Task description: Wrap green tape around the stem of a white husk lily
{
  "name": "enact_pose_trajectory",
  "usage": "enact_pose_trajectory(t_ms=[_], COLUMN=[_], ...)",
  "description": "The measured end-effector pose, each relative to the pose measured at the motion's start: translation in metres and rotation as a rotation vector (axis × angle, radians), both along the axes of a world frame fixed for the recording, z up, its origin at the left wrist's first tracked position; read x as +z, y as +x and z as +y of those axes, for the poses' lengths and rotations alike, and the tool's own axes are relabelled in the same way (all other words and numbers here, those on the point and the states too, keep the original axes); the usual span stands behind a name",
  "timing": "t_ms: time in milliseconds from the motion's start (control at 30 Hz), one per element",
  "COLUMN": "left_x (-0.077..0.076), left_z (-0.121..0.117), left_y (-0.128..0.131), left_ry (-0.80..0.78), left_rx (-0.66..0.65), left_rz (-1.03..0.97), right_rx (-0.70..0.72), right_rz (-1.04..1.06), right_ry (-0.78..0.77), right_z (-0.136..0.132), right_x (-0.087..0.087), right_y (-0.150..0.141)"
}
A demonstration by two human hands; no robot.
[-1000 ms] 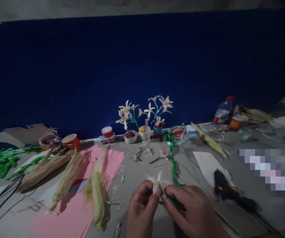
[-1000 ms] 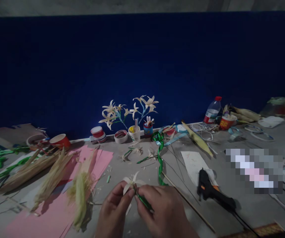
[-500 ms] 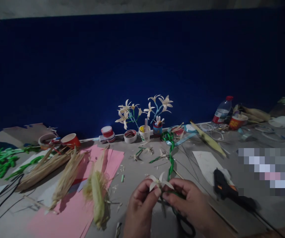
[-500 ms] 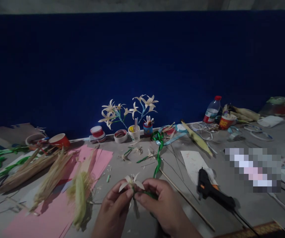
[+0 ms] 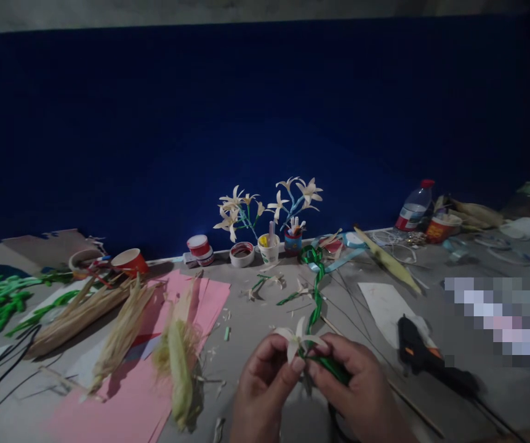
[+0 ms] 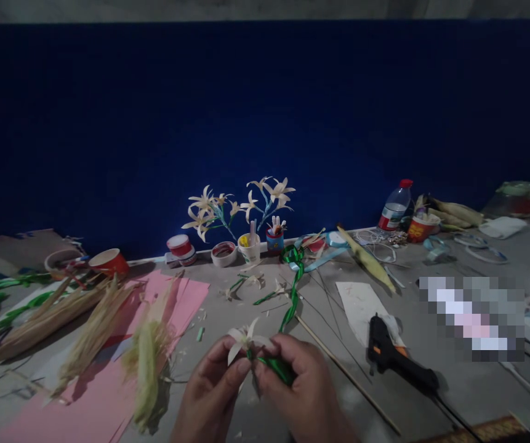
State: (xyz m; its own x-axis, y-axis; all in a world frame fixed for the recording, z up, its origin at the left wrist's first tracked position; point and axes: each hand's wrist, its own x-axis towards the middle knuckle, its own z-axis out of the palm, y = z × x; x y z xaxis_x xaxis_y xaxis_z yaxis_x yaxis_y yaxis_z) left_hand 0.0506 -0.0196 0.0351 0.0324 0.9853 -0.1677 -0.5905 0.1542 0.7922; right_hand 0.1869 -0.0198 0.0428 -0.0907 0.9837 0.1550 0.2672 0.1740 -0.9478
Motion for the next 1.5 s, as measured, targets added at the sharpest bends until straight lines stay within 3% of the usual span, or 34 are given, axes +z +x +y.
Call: enact_pose_trajectory(t_ms=[100, 200, 367, 533, 867, 1033, 1267, 1500], left_x=[0.002, 0.001, -0.009, -0.004, 0.000, 0.004, 0.005, 0.011], left_z=[0.001, 0.003, 0.007, 0.009, 0.008, 0.009, 0.010, 0.009], left_y=[-0.001, -0.003, -0.006, -0.007, -0.009, -0.010, -0.010, -0.009], left_ry=[0.013, -0.036, -0.004, -0.036, -0.085, -0.037, -0.004, -0.012], left_rx=[-0.039, -0.067, -0.102, -0.152, -0.183, -0.221, -0.265, -0.274], left_rz=[-0.004, -0.031, -0.087, -0.107, -0.103, -0.110, -0.113, -0.155], right_rx=[-0.011, -0.005, 0.081, 0.135, 0.095, 0.052, 0.110, 0.040], right_rz=[-0.149, -0.131, 0.048, 0.195, 0.034, 0.048, 0.234, 0.484], right_ry=[0.105, 0.135, -0.040, -0.178, -0.164, -0.197, -0.205, -0.405], right_z=[-0.001, -0.002, 0.001, 0.002, 0.001, 0.004, 0.004, 0.005], right_x=[-0.001, 0.000, 0.005, 0.006, 0.004, 0.003, 0.001, -0.008], right_y=[0.000, 0.000, 0.006, 0.009, 0.009, 0.008, 0.006, -0.001])
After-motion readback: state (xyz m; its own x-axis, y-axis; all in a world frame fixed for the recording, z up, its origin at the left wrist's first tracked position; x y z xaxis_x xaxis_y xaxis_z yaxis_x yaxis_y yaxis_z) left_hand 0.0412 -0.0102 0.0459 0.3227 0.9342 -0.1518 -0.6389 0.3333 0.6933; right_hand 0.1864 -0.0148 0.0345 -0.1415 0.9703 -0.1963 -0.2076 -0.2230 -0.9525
